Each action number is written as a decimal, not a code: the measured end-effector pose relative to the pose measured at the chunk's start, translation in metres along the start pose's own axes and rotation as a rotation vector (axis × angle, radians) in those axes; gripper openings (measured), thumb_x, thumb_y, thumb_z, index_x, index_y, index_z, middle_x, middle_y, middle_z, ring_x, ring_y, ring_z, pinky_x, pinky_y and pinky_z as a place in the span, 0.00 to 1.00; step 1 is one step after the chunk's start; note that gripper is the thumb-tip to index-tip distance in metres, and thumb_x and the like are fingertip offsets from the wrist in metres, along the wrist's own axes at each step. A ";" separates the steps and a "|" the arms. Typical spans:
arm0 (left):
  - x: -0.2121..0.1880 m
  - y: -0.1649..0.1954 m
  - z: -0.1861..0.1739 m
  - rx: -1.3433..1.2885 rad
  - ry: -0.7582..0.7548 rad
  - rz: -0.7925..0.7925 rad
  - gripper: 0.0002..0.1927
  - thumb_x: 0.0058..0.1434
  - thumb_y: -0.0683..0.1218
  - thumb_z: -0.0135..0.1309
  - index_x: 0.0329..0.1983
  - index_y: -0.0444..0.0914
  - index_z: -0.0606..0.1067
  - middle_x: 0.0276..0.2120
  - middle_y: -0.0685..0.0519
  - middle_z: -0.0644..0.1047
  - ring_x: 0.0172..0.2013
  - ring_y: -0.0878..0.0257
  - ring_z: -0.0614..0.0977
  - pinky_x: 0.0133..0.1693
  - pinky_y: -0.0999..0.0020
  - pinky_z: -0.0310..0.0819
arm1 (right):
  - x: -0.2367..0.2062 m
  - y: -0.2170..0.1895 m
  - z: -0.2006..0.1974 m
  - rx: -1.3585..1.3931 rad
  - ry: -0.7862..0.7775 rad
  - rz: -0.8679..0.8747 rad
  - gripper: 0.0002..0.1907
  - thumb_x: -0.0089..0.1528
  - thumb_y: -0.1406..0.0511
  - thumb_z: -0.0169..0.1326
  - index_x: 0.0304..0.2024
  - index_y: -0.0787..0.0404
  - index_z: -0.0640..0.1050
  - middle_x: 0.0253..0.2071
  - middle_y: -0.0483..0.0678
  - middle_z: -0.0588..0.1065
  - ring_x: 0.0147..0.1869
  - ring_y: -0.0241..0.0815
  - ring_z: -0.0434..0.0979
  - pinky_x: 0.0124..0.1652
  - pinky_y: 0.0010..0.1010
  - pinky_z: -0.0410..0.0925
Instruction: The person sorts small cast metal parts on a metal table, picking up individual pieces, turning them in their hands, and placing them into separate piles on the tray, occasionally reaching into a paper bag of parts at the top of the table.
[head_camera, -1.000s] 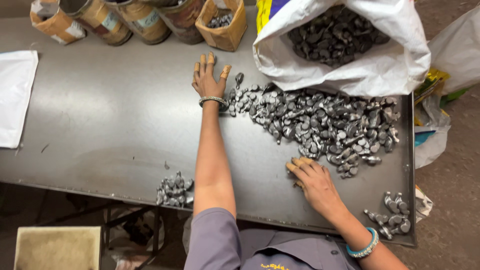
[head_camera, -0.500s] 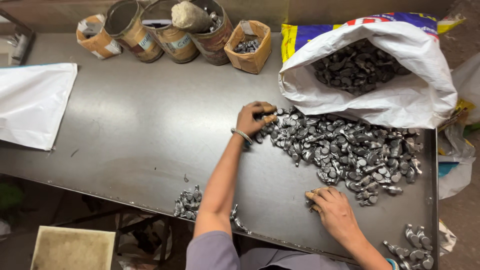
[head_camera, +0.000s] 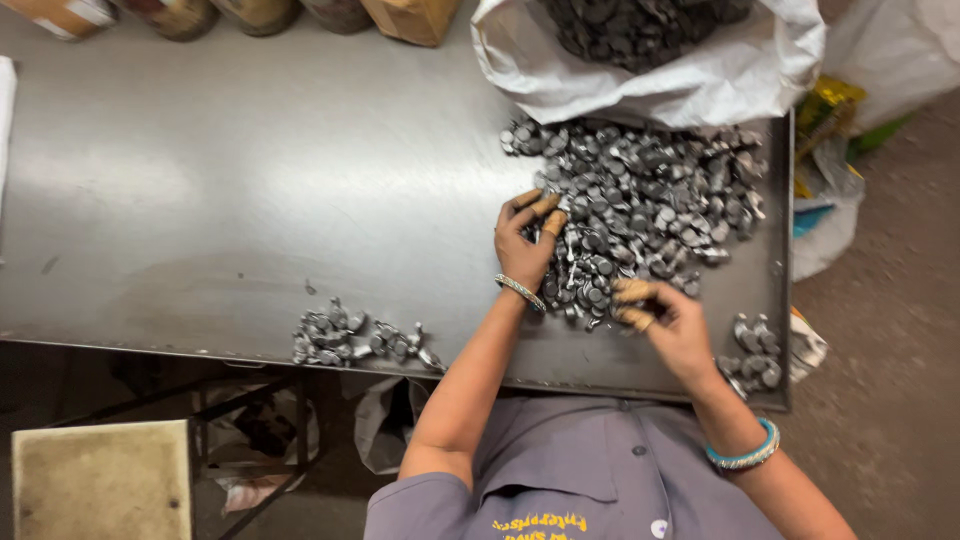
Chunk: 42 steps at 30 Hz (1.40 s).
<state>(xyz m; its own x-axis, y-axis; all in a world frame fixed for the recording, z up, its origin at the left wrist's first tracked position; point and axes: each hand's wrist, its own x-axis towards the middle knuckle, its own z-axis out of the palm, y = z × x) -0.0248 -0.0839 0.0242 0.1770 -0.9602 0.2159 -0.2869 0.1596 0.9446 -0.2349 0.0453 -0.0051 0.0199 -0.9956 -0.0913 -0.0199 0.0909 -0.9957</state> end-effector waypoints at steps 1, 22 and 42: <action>-0.008 0.004 0.005 0.004 0.041 -0.010 0.14 0.56 0.44 0.66 0.47 0.41 0.84 0.51 0.50 0.80 0.52 0.55 0.81 0.55 0.61 0.75 | -0.003 0.001 -0.009 0.108 0.041 0.059 0.13 0.62 0.78 0.54 0.50 0.69 0.79 0.53 0.54 0.78 0.55 0.43 0.78 0.52 0.33 0.73; -0.131 -0.012 0.018 -0.824 -0.516 -0.674 0.11 0.62 0.39 0.63 0.46 0.30 0.76 0.36 0.51 0.80 0.33 0.66 0.83 0.34 0.71 0.80 | -0.021 0.016 -0.024 0.303 0.163 0.171 0.11 0.65 0.66 0.61 0.46 0.68 0.80 0.38 0.47 0.81 0.38 0.31 0.79 0.37 0.21 0.70; -0.113 -0.030 0.004 -0.990 -0.492 -0.784 0.14 0.73 0.47 0.53 0.50 0.30 0.77 0.36 0.49 0.81 0.33 0.62 0.84 0.34 0.66 0.83 | -0.019 -0.046 -0.009 -0.181 0.104 0.005 0.12 0.60 0.72 0.63 0.46 0.65 0.80 0.42 0.45 0.78 0.42 0.34 0.80 0.43 0.23 0.73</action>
<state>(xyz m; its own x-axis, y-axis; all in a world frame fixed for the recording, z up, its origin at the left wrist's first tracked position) -0.0404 0.0192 -0.0293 -0.4317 -0.8227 -0.3699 0.5624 -0.5661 0.6027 -0.2435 0.0595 0.0423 -0.0842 -0.9929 -0.0845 -0.1995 0.0999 -0.9748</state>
